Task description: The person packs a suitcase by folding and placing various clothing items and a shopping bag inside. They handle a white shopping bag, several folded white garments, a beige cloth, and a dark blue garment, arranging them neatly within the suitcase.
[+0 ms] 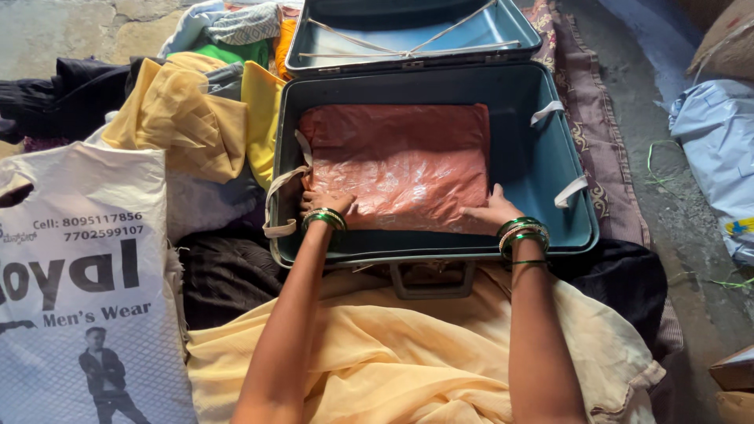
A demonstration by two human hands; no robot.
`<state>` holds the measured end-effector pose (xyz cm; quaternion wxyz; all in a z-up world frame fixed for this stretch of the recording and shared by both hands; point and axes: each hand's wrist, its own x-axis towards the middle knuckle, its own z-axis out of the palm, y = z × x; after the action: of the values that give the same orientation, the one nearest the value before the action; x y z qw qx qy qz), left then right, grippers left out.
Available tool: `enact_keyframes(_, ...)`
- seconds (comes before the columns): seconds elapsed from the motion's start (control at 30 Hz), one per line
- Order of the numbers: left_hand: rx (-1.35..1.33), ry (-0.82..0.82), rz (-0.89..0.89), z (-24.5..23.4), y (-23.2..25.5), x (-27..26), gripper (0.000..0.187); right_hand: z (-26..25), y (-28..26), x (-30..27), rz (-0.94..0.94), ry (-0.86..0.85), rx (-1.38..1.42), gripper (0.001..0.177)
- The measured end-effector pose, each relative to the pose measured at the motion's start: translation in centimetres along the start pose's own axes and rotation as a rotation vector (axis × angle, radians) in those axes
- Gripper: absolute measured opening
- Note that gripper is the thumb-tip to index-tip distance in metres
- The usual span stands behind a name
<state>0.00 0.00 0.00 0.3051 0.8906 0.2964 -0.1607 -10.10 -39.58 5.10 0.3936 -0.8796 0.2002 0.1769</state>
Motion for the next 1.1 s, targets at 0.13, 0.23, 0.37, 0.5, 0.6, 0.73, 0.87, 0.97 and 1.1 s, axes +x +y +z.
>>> enact_keyframes(0.13,-0.329,-0.076,0.076,-0.7,-1.7,1.0,0.132,-0.8,-1.1,-0.8,0.053,0.075,0.036,0.107)
enact_keyframes(0.23,-0.462,-0.125,0.168,-2.1,-1.5,-1.3,0.088,-1.1,-1.8,-2.5,0.043,0.051,0.174,0.077)
enact_keyframes(0.37,-0.455,-0.081,0.298,-6.9,0.5,-7.9,0.060,-1.9,-3.2,-4.6,0.098,0.028,0.188,0.065)
enact_keyframes(0.5,-0.415,-0.087,0.561,-12.5,1.6,-17.1,0.043,-3.3,-4.5,-6.3,0.073,0.040,0.360,0.062)
enact_keyframes(0.6,-0.622,-0.124,0.741,-16.8,1.2,-23.7,0.030,-3.9,-5.2,-7.8,0.008,-0.102,0.756,0.043)
enact_keyframes(0.73,-0.742,-0.037,0.799,-21.3,-0.9,-28.4,0.016,-3.2,-7.5,-10.1,-0.208,-0.305,0.923,0.039)
enact_keyframes(0.87,-0.831,0.242,0.806,-25.1,-6.5,-27.8,0.025,-1.0,-12.7,-12.5,-0.280,-0.472,0.894,0.041)
enact_keyframes(0.97,-0.880,0.449,0.757,-28.6,-14.0,-25.0,0.041,2.2,-16.5,-15.8,-0.462,-0.538,0.955,0.045)
enact_keyframes(1.1,-0.920,0.659,0.587,-32.3,-26.5,-20.6,0.062,9.4,-21.3,-19.9,-0.621,-0.669,0.944,0.052)
